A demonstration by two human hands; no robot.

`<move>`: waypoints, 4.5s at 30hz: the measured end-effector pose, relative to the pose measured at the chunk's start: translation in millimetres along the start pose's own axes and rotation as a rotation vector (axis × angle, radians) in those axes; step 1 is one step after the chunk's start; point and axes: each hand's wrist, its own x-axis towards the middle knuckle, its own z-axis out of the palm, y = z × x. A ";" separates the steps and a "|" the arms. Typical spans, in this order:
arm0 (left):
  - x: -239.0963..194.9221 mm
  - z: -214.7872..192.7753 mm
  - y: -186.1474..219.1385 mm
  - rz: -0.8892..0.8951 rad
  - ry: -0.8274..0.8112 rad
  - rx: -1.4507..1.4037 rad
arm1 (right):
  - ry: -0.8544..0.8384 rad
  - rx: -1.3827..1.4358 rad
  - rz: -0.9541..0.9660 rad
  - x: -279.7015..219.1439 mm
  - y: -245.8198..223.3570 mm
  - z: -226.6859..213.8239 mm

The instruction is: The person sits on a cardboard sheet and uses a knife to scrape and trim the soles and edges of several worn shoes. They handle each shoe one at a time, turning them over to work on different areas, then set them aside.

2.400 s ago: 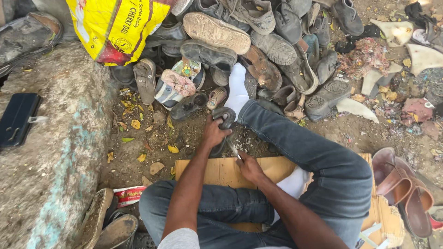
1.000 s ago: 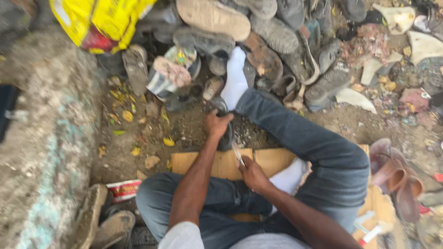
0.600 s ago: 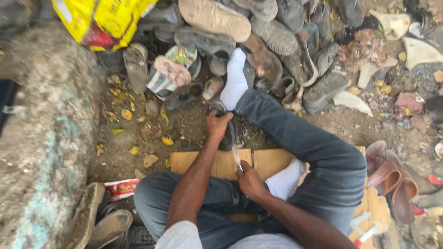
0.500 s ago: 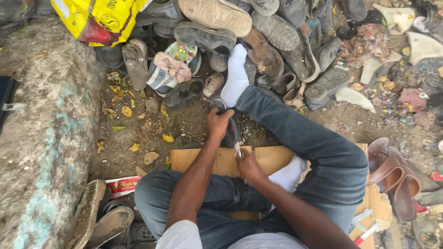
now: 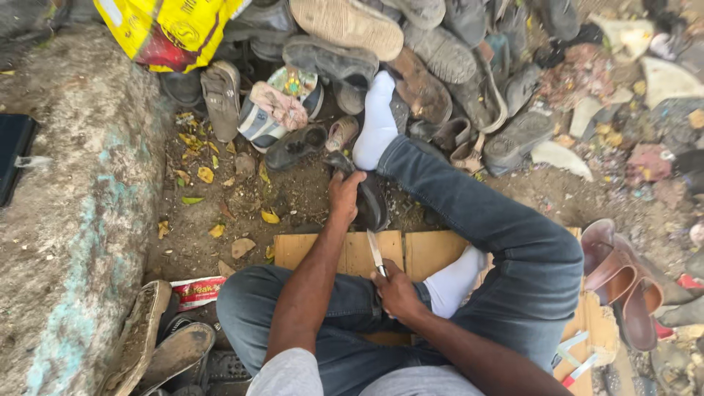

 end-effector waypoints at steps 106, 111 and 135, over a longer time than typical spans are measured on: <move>-157.6 -19.9 -9.8 0.516 0.629 0.851 | -0.243 -1.262 -0.518 66.4 -72.4 -58.5; -179.6 -37.9 -11.1 0.481 0.656 0.730 | -0.275 -1.320 -0.528 53.7 -73.8 -65.8; -268.1 -53.8 0.1 0.495 0.280 0.242 | -0.381 -1.661 -0.326 3.1 -73.0 -108.0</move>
